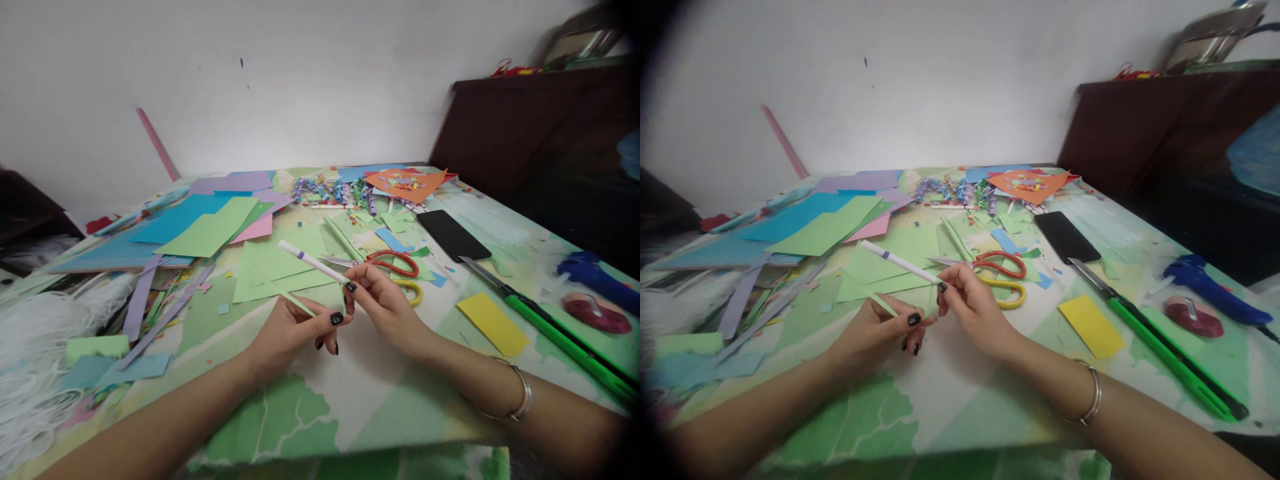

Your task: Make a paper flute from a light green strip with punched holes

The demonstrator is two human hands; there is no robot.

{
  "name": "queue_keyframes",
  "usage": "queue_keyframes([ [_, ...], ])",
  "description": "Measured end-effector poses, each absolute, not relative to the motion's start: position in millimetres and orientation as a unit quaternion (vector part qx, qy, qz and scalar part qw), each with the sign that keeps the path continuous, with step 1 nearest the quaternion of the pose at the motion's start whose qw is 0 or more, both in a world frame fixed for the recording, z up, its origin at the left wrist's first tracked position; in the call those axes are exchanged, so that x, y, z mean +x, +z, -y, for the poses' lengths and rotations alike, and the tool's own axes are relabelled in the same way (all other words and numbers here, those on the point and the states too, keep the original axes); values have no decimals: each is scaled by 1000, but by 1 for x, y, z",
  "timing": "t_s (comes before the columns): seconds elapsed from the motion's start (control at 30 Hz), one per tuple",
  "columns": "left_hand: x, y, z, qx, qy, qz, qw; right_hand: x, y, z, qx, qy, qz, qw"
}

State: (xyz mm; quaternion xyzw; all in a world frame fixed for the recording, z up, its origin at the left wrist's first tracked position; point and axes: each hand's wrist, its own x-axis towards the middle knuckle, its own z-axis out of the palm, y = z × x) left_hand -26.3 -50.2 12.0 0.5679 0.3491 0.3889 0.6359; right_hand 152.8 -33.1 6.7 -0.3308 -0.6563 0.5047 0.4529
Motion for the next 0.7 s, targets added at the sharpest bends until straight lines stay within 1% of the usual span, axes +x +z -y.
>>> queue_keyframes([
  [0.33, -27, 14, 51, 575, 380, -346, 637, 153, 9, 34, -337, 503, 655, 451],
  [0.43, -27, 15, 52, 583, 380, -352, 626, 153, 7, 34, -349, 475, 669, 454],
  [0.53, -28, 14, 52, 583, 381, -349, 627, 154, 5, 33, -364, 436, 699, 435],
  [0.7, -28, 13, 50, 574, 414, -325, 628, 155, 5, 32, -384, 388, 728, 415],
])
